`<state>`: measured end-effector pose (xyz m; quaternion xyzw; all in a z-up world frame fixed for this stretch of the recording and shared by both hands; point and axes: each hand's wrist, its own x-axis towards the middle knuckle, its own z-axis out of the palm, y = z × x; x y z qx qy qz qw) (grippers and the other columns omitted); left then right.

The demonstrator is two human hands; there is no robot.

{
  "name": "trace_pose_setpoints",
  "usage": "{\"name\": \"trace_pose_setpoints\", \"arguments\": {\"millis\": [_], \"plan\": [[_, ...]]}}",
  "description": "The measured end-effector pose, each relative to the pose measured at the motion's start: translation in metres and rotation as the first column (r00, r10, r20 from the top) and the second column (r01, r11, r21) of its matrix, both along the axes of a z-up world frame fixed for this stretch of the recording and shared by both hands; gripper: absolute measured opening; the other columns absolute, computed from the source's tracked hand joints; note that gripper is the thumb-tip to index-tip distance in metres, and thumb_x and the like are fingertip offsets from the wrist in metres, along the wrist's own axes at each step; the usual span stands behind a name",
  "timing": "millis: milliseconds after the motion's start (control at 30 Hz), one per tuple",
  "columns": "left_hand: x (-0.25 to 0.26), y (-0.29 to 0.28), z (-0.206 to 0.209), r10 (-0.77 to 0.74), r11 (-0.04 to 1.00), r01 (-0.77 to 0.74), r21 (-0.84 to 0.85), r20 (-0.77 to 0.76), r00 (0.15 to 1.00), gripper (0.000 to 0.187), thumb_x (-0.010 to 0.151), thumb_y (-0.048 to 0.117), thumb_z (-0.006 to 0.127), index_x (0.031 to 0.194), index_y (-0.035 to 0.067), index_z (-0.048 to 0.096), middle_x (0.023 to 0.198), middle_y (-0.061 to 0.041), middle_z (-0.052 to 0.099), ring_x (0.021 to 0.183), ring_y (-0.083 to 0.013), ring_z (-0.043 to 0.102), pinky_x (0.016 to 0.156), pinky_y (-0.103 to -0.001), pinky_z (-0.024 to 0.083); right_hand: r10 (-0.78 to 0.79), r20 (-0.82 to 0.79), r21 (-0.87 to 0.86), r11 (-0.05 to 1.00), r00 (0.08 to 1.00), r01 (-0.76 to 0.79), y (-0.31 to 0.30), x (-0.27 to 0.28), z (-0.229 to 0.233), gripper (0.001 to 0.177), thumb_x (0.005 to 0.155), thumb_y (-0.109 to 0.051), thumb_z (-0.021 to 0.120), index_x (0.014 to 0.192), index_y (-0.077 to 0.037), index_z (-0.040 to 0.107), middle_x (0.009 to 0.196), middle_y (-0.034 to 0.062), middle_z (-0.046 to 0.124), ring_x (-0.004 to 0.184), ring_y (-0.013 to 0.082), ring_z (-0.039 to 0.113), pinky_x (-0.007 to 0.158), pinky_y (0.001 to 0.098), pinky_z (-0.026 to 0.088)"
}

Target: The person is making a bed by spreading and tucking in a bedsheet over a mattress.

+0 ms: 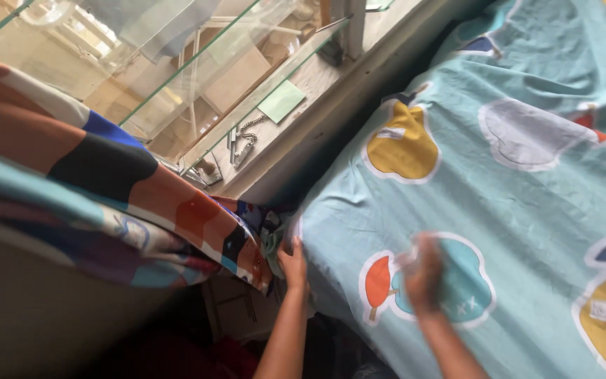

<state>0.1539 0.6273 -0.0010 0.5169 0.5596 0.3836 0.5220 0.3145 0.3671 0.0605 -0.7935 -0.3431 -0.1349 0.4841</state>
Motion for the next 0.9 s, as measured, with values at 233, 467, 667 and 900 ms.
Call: {"name": "trace_pose_setpoints", "arguments": {"millis": [233,467,667,900], "plan": [[-0.014,0.041,-0.071,-0.155,0.966,0.174,0.191,-0.112,0.982,0.035,0.093,0.030,0.073,0.105,-0.002,0.069,0.095,-0.012,0.074,0.088,-0.0239,0.067,0.084,-0.037,0.054,0.494,0.130,-0.331,0.839,0.859,-0.432,-0.025,-0.125,0.023,0.079,0.093,-0.046,0.067,0.152,-0.001,0.039,0.160,0.0214,0.037,0.148,0.0368,0.033,0.118,0.0481,0.024],[-0.016,0.063,-0.075,-0.225,0.897,0.279,0.343,-0.190,0.956,0.040,0.089,0.024,0.078,0.112,-0.005,0.063,0.102,-0.018,0.071,0.091,-0.0294,0.067,0.083,-0.040,0.054,0.044,0.062,-0.131,0.991,0.997,-0.036,-0.090,-0.103,0.020,0.055,0.094,-0.026,0.069,0.142,-0.005,0.053,0.149,0.0159,0.052,0.137,0.0348,0.050,0.114,0.0467,0.039],[-0.001,0.038,-0.080,-0.157,0.851,0.308,0.426,-0.353,0.922,0.052,0.086,0.019,0.082,0.125,-0.005,0.059,0.112,-0.021,0.069,0.100,-0.0338,0.066,0.087,-0.042,0.052,-0.042,0.053,-0.239,0.970,0.998,0.054,-0.120,-0.145,0.005,0.051,0.086,-0.026,0.074,0.132,-0.008,0.060,0.136,0.0146,0.059,0.121,0.0350,0.056,0.103,0.0469,0.043],[-0.013,0.050,-0.079,-0.151,0.918,0.233,0.320,-0.261,0.953,0.021,0.090,0.019,0.077,0.096,0.001,0.069,0.089,-0.013,0.072,0.082,-0.0271,0.068,0.080,-0.039,0.053,-0.034,0.018,-0.387,0.921,0.999,0.039,-0.130,-0.152,-0.006,0.042,0.079,-0.020,0.077,0.119,-0.014,0.066,0.107,0.0082,0.062,0.098,0.0307,0.058,0.088,0.0453,0.047]]}}
